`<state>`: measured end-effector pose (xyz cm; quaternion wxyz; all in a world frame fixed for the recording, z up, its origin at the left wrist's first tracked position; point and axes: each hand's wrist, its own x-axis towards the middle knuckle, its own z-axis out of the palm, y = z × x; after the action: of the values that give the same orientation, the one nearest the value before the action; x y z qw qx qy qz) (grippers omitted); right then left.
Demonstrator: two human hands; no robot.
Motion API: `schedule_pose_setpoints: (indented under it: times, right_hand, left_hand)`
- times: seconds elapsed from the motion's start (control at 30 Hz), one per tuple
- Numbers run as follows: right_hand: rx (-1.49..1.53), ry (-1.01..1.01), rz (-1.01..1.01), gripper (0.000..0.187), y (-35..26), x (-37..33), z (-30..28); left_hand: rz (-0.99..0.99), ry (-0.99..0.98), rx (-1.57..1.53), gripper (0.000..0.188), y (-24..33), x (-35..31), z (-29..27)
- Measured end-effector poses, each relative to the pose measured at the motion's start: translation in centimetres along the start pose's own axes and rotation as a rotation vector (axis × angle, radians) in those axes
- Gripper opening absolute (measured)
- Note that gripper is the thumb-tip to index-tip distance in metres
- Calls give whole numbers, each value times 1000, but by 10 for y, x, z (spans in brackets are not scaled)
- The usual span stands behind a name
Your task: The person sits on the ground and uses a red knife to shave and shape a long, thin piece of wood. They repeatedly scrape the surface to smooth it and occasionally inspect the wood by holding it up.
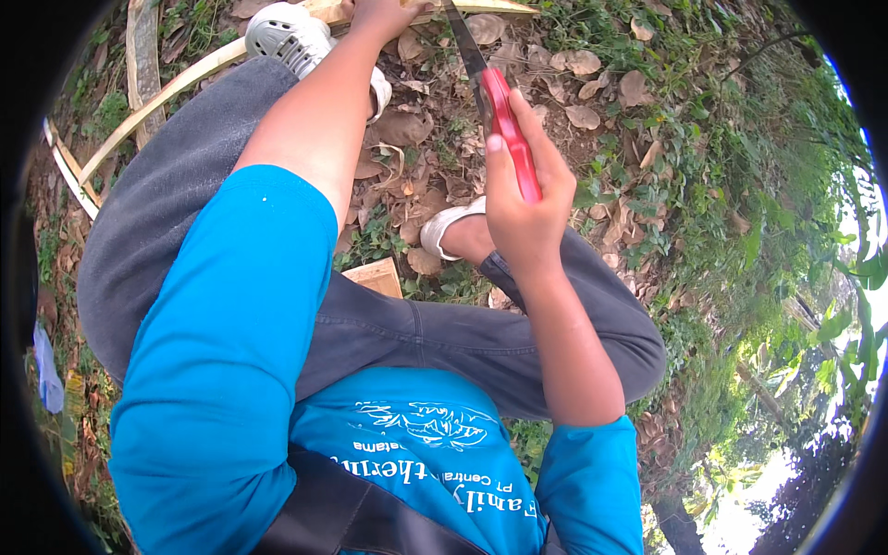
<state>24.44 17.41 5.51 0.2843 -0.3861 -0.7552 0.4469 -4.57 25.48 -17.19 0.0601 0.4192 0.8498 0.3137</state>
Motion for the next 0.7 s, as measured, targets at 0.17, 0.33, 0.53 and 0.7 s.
schedule_pose_setpoints:
  times: [0.17,0.33,0.53,0.7]
  right_hand:
    - [151,168,63,43,68,68,58]
    - [168,73,168,52,123,24,65]
    - [64,-4,191,59,127,-35,64]
    - [114,30,244,51,37,-21,4]
  left_hand:
    - [-34,-31,19,26,27,-1,-5]
    - [19,-8,31,30,16,-11,-3]
    - [3,-29,0,36,2,2,10]
    - [-25,-50,-22,32,6,0,-3]
